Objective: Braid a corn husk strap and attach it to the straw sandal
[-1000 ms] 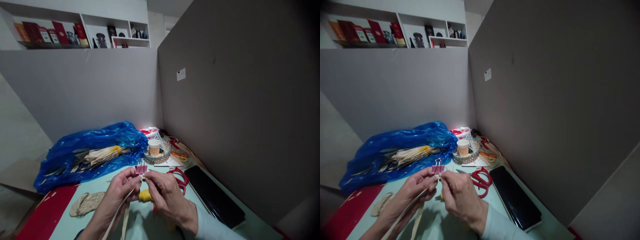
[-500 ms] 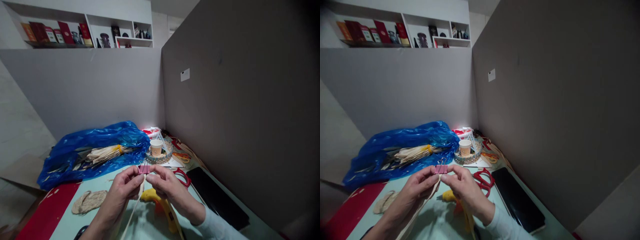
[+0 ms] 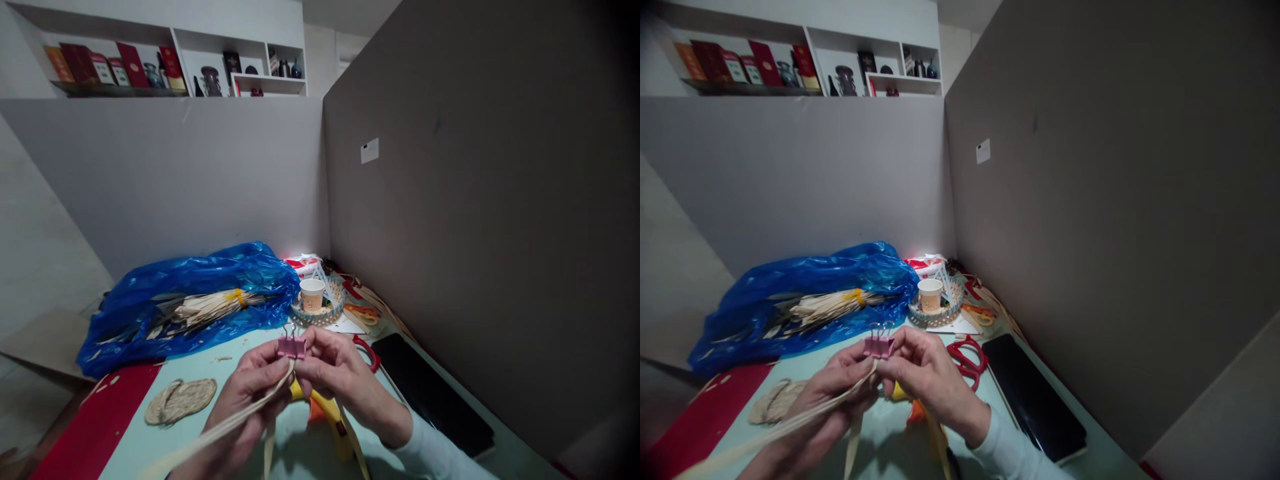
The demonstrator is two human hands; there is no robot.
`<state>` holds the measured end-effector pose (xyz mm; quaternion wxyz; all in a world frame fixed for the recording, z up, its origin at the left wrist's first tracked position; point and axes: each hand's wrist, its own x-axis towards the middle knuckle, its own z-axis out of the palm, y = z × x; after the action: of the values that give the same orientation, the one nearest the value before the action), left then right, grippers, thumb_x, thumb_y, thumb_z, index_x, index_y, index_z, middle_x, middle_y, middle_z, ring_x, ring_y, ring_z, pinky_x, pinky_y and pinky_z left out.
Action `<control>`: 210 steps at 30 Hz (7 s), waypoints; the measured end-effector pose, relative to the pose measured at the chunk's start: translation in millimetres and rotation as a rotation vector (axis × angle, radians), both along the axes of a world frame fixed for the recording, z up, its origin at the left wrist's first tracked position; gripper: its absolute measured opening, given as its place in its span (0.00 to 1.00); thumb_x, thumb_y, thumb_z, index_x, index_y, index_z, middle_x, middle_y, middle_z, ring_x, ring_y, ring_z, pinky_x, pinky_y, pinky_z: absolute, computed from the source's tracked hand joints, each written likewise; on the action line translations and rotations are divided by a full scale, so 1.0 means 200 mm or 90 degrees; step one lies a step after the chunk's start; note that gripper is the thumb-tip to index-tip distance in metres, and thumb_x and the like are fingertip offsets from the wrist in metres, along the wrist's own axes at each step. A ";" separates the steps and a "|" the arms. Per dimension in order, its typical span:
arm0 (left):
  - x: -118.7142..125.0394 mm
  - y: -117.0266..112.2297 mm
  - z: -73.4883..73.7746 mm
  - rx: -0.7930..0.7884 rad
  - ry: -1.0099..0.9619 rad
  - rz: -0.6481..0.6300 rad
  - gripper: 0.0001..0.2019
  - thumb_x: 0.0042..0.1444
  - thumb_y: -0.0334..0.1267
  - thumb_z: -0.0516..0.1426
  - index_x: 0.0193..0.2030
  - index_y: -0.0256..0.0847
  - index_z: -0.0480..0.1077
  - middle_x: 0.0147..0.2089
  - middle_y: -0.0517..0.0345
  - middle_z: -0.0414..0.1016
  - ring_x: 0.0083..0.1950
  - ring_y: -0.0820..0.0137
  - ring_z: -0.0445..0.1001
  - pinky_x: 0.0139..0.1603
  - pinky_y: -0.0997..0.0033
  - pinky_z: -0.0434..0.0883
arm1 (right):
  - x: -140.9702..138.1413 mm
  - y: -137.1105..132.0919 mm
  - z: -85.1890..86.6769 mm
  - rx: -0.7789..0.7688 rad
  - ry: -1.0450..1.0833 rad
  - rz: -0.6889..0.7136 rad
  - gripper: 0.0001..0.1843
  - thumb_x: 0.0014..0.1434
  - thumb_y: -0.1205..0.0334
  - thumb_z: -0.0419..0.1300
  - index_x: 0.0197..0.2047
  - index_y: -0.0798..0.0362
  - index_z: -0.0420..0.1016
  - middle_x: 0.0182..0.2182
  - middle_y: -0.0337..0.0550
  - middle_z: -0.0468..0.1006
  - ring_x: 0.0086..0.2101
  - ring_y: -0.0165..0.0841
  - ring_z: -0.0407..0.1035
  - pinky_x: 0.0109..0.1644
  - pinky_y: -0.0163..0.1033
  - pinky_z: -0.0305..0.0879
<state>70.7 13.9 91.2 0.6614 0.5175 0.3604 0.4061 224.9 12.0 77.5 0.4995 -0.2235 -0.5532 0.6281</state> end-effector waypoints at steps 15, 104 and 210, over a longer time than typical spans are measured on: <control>-0.12 0.02 0.11 0.316 0.342 0.138 0.07 0.55 0.43 0.61 0.40 0.47 0.76 0.42 0.58 0.79 0.45 0.62 0.73 0.49 0.66 0.64 | -0.01 -0.01 0.00 0.168 -0.200 -0.348 0.07 0.64 0.60 0.57 0.35 0.53 0.68 0.28 0.39 0.75 0.28 0.28 0.68 0.32 0.32 0.63; -0.03 0.04 -0.08 0.102 0.145 0.240 0.13 0.48 0.46 0.67 0.34 0.38 0.79 0.24 0.63 0.69 0.25 0.76 0.58 0.23 0.79 0.56 | -0.01 -0.01 -0.06 0.365 -0.509 -0.359 0.12 0.67 0.65 0.52 0.30 0.53 0.69 0.26 0.39 0.73 0.26 0.29 0.64 0.32 0.35 0.55; 0.10 -0.15 -0.21 0.944 0.637 0.259 0.12 0.60 0.31 0.56 0.49 0.32 0.71 0.38 0.45 0.79 0.36 0.61 0.77 0.37 0.66 0.71 | 0.00 0.08 -0.06 -0.071 -0.037 -0.237 0.18 0.55 0.49 0.64 0.27 0.57 0.71 0.23 0.41 0.78 0.18 0.23 0.60 0.23 0.30 0.55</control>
<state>91.2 -15.4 49.4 -0.1575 0.8514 0.3362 0.3706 225.3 27.7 64.6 0.5777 -0.3677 -0.4806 0.5478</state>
